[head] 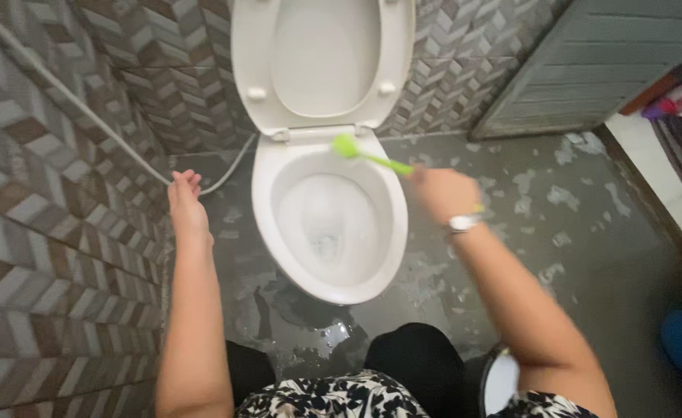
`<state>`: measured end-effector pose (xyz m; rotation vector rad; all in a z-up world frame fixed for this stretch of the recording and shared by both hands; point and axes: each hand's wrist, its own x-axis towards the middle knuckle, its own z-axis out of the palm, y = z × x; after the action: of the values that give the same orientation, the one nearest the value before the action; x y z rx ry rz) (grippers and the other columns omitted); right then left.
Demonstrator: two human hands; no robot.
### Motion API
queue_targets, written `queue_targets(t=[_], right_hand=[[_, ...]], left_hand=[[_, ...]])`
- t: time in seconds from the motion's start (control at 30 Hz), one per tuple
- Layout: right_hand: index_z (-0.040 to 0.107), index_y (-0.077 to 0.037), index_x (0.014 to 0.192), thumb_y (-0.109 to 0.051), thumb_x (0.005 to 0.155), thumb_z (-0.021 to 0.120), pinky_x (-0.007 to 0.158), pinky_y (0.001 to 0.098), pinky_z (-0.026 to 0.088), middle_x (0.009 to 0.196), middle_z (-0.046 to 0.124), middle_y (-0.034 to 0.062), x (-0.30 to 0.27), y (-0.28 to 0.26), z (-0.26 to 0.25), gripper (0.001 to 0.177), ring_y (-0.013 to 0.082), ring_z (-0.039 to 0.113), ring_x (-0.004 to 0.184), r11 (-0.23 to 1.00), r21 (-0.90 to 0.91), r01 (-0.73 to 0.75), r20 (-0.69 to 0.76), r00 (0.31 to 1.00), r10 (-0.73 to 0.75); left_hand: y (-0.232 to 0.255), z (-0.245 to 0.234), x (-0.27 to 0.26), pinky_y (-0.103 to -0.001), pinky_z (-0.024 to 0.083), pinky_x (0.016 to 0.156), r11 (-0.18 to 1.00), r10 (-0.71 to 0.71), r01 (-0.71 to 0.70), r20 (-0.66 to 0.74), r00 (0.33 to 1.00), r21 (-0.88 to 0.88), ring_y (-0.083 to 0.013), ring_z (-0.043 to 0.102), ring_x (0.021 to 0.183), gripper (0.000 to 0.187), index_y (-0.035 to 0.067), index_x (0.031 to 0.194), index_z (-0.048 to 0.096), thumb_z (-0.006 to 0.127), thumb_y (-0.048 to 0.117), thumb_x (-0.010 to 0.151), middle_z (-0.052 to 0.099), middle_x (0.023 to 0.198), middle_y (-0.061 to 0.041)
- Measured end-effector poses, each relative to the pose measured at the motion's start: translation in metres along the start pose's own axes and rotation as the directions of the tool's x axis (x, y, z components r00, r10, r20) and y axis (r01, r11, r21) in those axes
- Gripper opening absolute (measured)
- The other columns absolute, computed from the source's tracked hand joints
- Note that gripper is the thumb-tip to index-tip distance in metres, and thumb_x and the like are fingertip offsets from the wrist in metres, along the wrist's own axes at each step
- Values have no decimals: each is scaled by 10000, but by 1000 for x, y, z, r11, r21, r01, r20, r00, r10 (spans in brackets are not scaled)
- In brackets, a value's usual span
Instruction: The person cleans a toilet by pouring soapy water from a bucket using a scoop and scrubbing the seat and bowl with a brush.
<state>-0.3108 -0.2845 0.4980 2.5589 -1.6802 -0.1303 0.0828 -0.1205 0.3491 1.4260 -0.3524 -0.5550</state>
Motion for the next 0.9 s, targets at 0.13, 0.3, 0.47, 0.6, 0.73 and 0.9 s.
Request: queue_targets(t=[0.13, 0.3, 0.47, 0.6, 0.73, 0.9], right_hand=[[739, -278, 1179, -483, 1008, 508, 767, 506, 565, 961, 767, 120, -8, 60, -2, 353, 352, 726, 903, 989, 107, -106, -7, 994, 108], [731, -294, 1205, -465, 996, 520, 763, 499, 567, 964, 765, 104, 10, 46, 14, 342, 359, 718, 899, 986, 148, -77, -60, 994, 86], [710, -349, 1248, -451, 1010, 488, 819, 485, 578, 1008, 753, 98, -22, 71, -6, 341, 338, 742, 914, 978, 100, -181, 152, 975, 164], [715, -304, 1223, -481, 992, 516, 831, 471, 591, 1056, 759, 88, -24, 46, 21, 353, 321, 738, 970, 982, 87, -167, 235, 961, 143], [773, -272, 1160, -464, 1011, 517, 840, 467, 586, 1058, 761, 99, -23, 17, 21, 354, 339, 732, 973, 993, 25, -114, 209, 972, 107], [743, -345, 1204, -539, 1034, 476, 788, 479, 592, 983, 775, 98, -83, 49, -59, 372, 336, 747, 914, 968, -23, -250, 187, 950, 250]], left_hand=[[-8, 24, -4, -415, 278, 1214, 998, 60, -60, 74, 995, -7, -267, 459, 1449, 656, 21, 1410, 508, 344, 552, 1062, 538, 1487, -160], [-5, 43, -21, -424, 256, 1193, 993, -43, 32, 90, 995, 118, -261, 388, 1453, 661, 56, 1468, 467, 314, 544, 1048, 505, 1521, -133], [-18, 48, -18, -413, 263, 1185, 992, -19, 5, 105, 994, 126, -250, 396, 1458, 676, 28, 1474, 458, 323, 539, 1052, 493, 1531, -148], [-42, 40, -11, -391, 285, 1196, 995, 19, -29, 106, 994, 93, -254, 423, 1458, 697, 1, 1459, 458, 332, 557, 1058, 497, 1529, -154], [-35, 38, -6, -390, 290, 1192, 997, 6, -12, 75, 997, 77, -263, 446, 1440, 673, 7, 1442, 457, 386, 546, 1046, 526, 1506, -153], [-11, 26, -14, -432, 266, 1166, 982, -66, 55, 51, 997, 182, -248, 386, 1447, 672, 59, 1439, 480, 301, 563, 1031, 483, 1535, -111]])
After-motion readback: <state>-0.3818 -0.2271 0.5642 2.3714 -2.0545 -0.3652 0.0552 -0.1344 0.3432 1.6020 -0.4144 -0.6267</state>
